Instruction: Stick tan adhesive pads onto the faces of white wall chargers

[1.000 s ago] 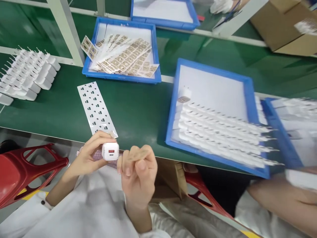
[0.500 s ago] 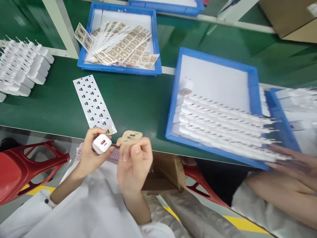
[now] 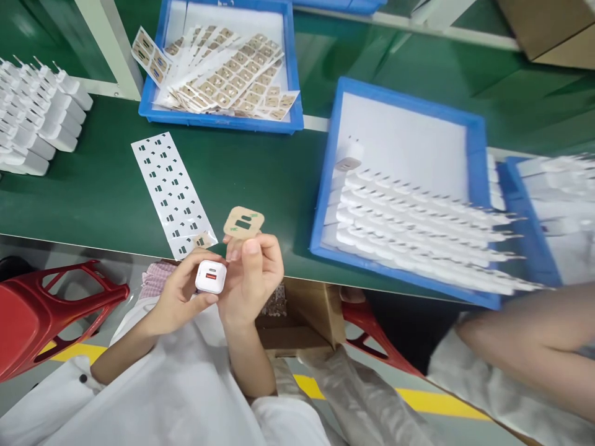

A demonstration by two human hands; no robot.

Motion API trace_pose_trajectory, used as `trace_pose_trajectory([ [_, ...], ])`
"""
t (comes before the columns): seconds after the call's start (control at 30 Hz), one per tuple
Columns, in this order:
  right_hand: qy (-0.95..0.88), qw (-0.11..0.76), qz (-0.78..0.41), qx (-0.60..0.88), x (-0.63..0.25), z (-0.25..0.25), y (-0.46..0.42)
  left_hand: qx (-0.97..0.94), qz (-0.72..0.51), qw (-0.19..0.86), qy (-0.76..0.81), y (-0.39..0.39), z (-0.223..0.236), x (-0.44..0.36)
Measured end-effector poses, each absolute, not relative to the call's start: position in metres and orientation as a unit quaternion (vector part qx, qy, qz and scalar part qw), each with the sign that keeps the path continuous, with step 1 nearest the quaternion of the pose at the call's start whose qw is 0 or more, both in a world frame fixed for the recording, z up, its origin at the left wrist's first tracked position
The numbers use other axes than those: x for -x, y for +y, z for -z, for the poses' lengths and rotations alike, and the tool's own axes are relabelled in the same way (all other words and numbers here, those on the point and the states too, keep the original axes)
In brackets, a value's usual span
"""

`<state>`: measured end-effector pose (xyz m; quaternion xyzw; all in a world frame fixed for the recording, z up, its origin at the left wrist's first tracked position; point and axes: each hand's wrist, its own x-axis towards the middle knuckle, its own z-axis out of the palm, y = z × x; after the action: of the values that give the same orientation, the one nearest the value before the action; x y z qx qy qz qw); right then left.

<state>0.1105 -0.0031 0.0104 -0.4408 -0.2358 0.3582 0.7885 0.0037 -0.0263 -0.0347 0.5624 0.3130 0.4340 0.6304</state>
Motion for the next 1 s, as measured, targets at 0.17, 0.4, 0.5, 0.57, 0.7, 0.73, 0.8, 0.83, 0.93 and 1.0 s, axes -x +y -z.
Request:
trace_pose_trajectory([
  [0.17, -0.254, 0.768, -0.369, 0.458, -0.112, -0.013, -0.009, -0.587, -0.431, 0.625, 0.280, -0.021, 0.030, 0.002],
  [0.4, -0.269, 0.691, -0.488, 0.461, -0.115, -0.024, -0.041, -0.676, -0.447, 0.541, 0.225, 0.000, 0.018, 0.012],
  [0.5, -0.274, 0.678, -0.515, 0.447, -0.111, -0.024, -0.047, -0.686, -0.455, 0.522, 0.225, 0.003, 0.015, 0.011],
  [0.57, -0.278, 0.679, -0.521, 0.436, -0.108, -0.023, -0.048, -0.698, -0.453, 0.506, 0.230, 0.003, 0.012, 0.011],
  [0.7, -0.282, 0.683, -0.512, 0.438, -0.105, -0.023, -0.049, -0.715, -0.462, 0.471, 0.231, 0.002, 0.004, 0.010],
  [0.73, -0.283, 0.683, -0.509, 0.441, -0.104, -0.023, -0.050, -0.717, -0.462, 0.467, 0.233, 0.002, 0.003, 0.010],
  [0.8, -0.284, 0.686, -0.506, 0.439, -0.104, -0.023, -0.050, -0.720, -0.464, 0.459, 0.236, 0.002, 0.001, 0.009],
  [0.83, -0.285, 0.688, -0.506, 0.435, -0.104, -0.023, -0.050, -0.721, -0.465, 0.454, 0.239, 0.002, 0.001, 0.009],
  [0.93, -0.286, 0.691, -0.504, 0.432, -0.103, -0.024, -0.049, -0.728, -0.465, 0.441, 0.243, 0.002, 0.002, 0.008],
  [1.0, -0.287, 0.689, -0.499, 0.441, -0.103, -0.024, -0.048, -0.732, -0.466, 0.433, 0.244, 0.002, 0.001, 0.007],
])
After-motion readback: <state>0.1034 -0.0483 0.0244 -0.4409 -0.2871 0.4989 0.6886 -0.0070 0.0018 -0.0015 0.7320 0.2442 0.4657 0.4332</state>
